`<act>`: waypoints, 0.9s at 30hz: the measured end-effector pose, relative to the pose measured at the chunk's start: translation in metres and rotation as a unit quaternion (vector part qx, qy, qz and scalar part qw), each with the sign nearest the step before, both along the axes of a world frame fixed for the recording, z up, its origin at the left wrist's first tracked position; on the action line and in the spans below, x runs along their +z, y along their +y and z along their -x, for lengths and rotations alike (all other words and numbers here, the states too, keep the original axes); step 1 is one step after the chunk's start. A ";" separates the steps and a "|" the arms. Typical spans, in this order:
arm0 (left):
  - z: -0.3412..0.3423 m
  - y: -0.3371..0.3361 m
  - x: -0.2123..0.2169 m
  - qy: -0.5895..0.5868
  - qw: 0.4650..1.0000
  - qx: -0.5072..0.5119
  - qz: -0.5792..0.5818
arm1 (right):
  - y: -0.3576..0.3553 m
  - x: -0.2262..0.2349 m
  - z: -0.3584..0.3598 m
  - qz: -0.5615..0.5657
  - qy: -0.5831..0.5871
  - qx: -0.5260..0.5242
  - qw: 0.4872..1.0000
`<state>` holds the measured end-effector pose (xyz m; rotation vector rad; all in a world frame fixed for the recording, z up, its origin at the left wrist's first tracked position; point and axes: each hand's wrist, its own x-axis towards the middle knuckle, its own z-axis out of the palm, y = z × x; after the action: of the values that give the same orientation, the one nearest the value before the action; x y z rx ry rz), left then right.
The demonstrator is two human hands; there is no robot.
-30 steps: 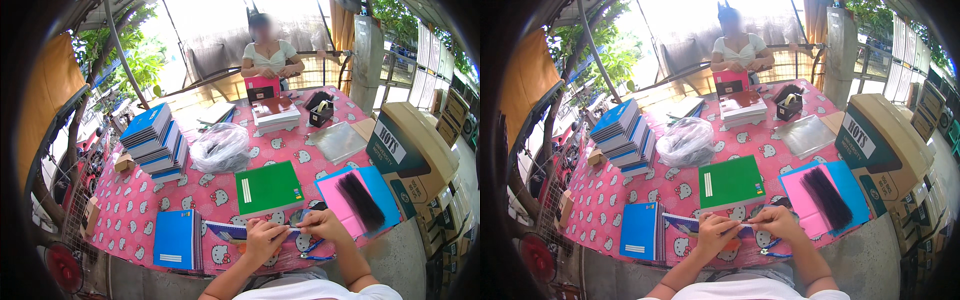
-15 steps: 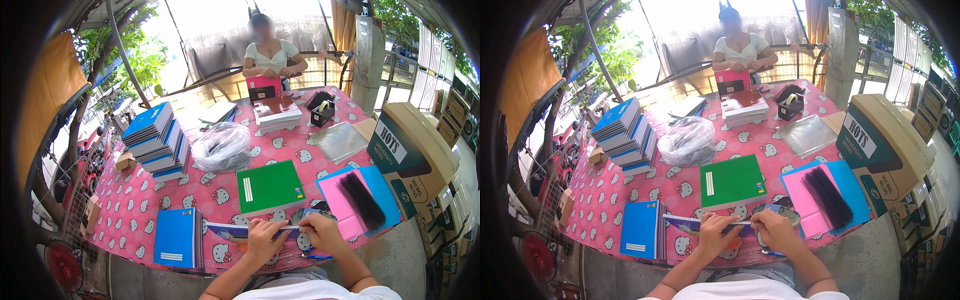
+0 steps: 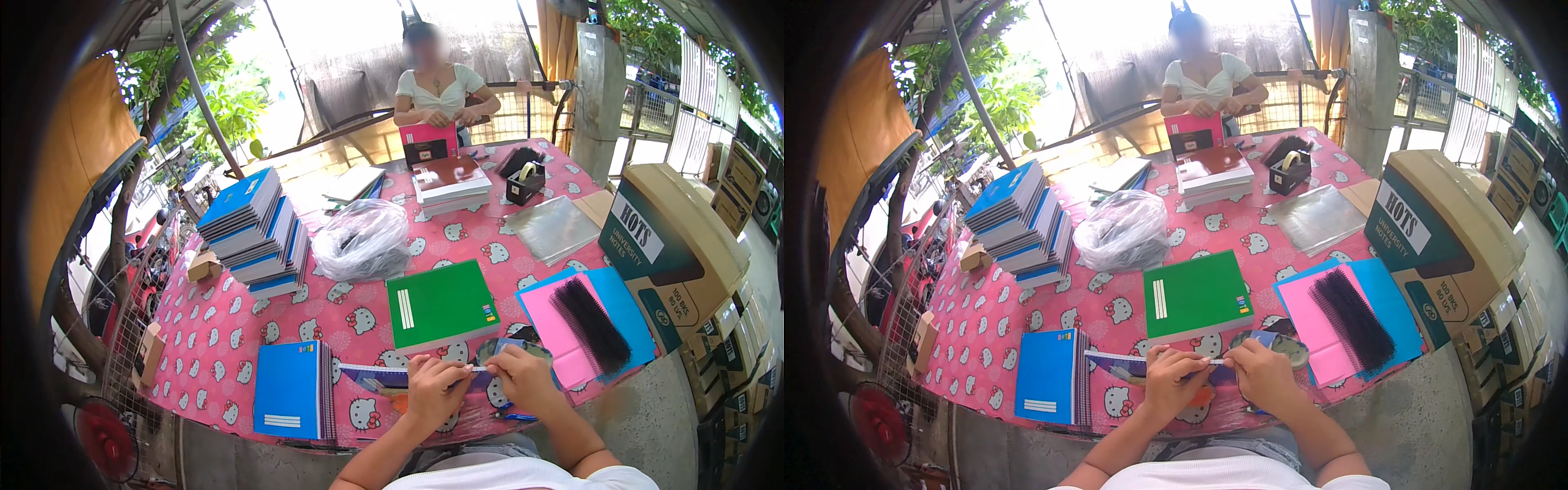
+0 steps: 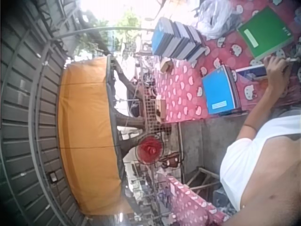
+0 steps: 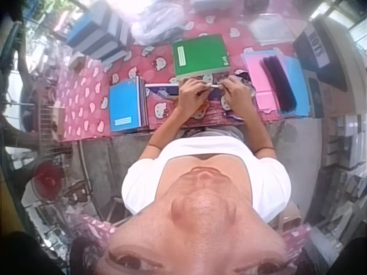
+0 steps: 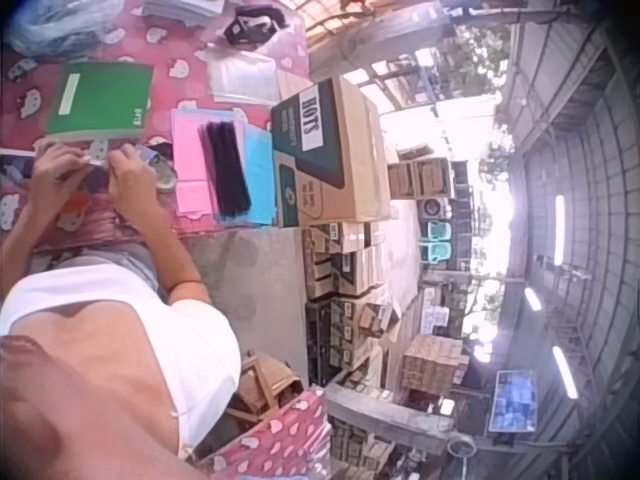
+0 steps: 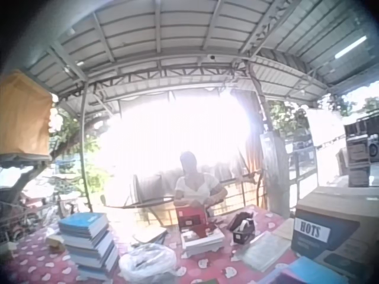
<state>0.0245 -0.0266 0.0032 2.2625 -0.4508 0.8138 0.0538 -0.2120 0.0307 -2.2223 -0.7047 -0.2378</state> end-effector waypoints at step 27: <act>0.004 0.003 0.000 0.017 1.000 0.003 -0.008 | 0.009 0.002 -0.001 0.012 -0.032 0.018 0.999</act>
<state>0.0208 -0.0234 0.0028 2.2896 -0.4371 0.7760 0.0547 -0.2029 0.0330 -2.2305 -0.7844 -0.2843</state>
